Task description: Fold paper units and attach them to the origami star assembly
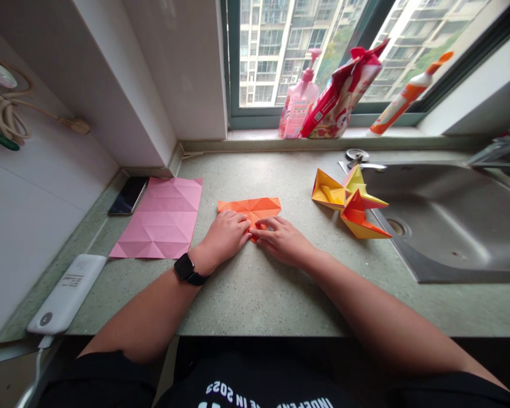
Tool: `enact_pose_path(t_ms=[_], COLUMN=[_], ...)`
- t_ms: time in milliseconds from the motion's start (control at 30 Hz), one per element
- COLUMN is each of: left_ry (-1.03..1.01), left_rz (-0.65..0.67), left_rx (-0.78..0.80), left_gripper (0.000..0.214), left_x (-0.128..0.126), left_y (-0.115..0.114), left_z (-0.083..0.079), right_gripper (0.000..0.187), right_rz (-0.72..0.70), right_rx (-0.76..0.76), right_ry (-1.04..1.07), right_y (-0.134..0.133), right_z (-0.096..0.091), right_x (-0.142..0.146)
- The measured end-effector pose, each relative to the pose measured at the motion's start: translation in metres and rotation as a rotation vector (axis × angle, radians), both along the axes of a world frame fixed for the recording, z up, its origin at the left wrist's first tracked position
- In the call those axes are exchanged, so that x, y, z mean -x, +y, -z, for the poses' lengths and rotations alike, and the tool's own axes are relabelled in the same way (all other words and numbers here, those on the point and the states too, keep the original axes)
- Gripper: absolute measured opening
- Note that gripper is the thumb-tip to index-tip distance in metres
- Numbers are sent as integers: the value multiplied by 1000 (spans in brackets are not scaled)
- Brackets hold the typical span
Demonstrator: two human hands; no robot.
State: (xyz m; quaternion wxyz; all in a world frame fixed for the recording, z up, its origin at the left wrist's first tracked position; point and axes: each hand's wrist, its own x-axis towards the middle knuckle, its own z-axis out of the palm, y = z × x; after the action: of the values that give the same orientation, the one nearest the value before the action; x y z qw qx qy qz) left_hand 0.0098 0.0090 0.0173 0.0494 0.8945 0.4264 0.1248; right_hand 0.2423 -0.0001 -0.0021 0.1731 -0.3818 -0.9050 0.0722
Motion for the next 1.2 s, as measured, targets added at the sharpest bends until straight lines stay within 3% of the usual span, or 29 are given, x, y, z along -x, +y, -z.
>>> enact_pose_path(t_ms=[300, 533, 767, 1033, 1200], left_ry=[114, 71, 19, 147, 149], left_rz=[22, 131, 140, 15, -90], left_rx=[131, 161, 185, 140, 74], left_gripper=[21, 16, 17, 15, 13], left_x=[5, 9, 10, 8, 16], left_y=[-16, -21, -23, -29, -25], left_z=[-18, -15, -15, -24, -17], right_gripper=[33, 46, 46, 41, 47], right_rz=[4, 11, 11, 9, 8], right_rx=[19, 65, 70, 58, 85], right_ry=[8, 30, 38, 29, 32], right_y=[3, 6, 4, 1, 1], right_z=[3, 9, 10, 9, 6], right_x=[-3, -6, -6, -6, -7])
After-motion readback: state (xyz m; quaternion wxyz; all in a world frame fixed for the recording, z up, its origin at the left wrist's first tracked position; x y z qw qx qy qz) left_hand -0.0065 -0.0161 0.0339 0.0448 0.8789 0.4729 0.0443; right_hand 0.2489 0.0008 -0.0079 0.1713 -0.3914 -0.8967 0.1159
